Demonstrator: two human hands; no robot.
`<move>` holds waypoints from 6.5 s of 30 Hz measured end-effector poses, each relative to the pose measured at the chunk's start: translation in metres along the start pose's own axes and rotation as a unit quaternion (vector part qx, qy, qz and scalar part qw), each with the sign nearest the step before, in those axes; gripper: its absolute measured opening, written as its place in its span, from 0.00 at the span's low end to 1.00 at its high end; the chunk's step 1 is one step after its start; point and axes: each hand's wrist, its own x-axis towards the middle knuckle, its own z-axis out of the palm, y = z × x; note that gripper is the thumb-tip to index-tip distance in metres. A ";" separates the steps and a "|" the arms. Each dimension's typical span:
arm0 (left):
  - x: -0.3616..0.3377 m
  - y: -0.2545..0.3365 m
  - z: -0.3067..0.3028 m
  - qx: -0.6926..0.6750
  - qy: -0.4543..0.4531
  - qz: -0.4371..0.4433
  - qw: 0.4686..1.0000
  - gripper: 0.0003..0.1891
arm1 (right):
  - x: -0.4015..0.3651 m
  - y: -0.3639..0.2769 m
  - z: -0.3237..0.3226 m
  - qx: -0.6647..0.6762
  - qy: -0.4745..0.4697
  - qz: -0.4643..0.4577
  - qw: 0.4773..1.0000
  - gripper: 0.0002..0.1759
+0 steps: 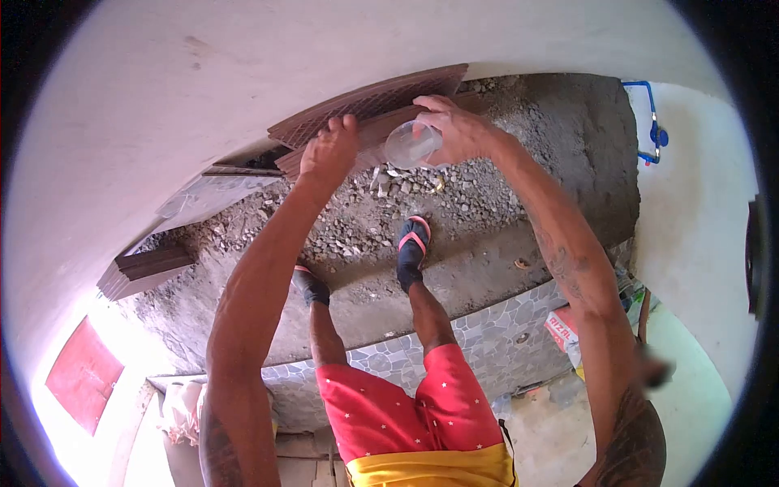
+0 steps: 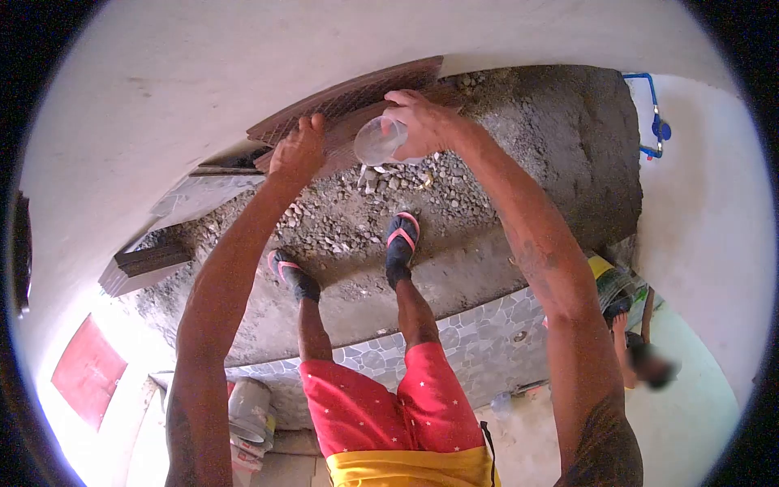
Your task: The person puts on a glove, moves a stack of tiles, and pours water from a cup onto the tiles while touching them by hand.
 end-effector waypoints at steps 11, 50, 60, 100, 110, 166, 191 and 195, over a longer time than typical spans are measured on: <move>-0.011 0.001 0.029 0.028 0.199 -0.005 0.980 0.29 | -0.001 -0.007 0.002 -0.010 0.016 0.008 1.000 0.29; -0.024 0.014 0.041 0.004 0.197 -0.054 0.979 0.24 | -0.010 -0.018 0.008 -0.039 0.001 0.029 0.999 0.29; -0.036 0.021 0.049 -0.003 0.221 -0.046 0.974 0.23 | -0.047 -0.035 0.002 0.076 0.064 0.127 0.987 0.29; -0.040 0.027 0.051 0.009 0.229 -0.060 0.972 0.23 | 0.041 -0.113 -0.065 -0.231 0.043 0.276 0.932 0.26; -0.040 0.027 0.049 -0.005 0.237 -0.059 0.970 0.25 | 0.076 -0.178 -0.046 -0.206 0.006 0.195 0.959 0.32; -0.006 -0.006 0.047 0.005 0.250 -0.021 0.968 0.27 | -0.042 0.070 0.013 0.364 0.245 0.181 0.880 0.24; -0.005 0.002 0.050 0.126 0.184 -0.053 0.973 0.35 | -0.032 0.068 0.004 0.361 0.217 0.199 0.885 0.24; -0.003 0.002 0.050 0.071 0.163 -0.065 0.982 0.39 | -0.031 0.068 0.004 0.348 0.216 0.189 0.892 0.24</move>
